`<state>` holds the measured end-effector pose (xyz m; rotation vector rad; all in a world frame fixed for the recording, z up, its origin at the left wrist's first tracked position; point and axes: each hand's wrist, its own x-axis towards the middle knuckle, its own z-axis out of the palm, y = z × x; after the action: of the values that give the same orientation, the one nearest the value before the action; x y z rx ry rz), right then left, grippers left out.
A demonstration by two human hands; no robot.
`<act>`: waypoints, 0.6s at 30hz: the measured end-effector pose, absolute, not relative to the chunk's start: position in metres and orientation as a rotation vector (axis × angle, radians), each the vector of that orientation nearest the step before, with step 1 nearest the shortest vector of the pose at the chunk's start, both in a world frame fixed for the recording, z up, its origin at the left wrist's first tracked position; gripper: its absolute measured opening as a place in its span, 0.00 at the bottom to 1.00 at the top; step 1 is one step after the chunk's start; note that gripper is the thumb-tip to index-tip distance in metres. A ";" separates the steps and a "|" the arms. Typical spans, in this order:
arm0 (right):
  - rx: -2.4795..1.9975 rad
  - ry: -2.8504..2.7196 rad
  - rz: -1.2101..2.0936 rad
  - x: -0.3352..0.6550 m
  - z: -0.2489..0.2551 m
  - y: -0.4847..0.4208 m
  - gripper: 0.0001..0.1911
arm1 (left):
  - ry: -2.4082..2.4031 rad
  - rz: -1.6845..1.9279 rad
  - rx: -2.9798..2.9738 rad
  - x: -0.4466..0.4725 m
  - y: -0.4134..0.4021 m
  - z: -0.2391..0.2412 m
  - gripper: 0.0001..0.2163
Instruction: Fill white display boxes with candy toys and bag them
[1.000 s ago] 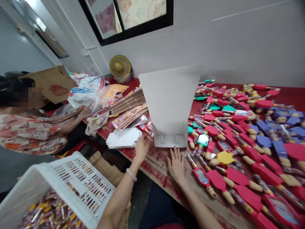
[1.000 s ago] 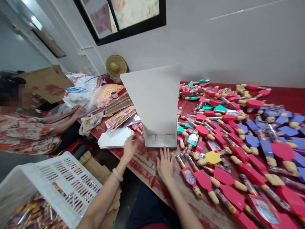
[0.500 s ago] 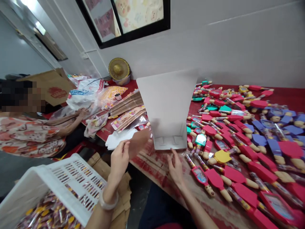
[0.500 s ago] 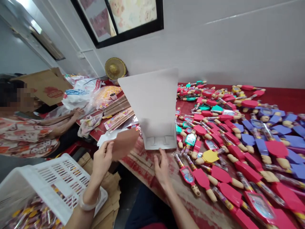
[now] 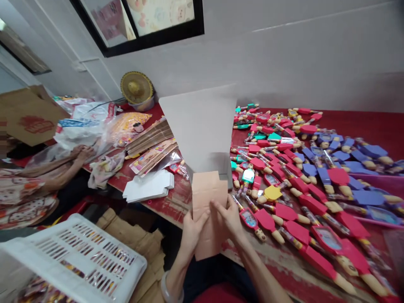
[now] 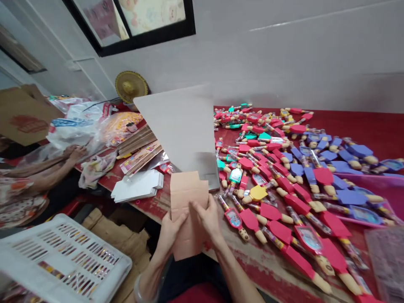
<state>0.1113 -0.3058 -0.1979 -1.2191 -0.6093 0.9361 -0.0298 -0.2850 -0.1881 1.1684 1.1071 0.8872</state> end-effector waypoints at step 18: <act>-1.484 -1.104 0.346 0.159 -0.166 -0.323 0.29 | 0.798 0.333 1.483 -0.037 -0.270 -0.170 0.23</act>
<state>0.1587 -0.3230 -0.1656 -1.4844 -1.1036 0.3456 -0.0365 -0.2701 -0.1703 1.4834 0.7978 0.3327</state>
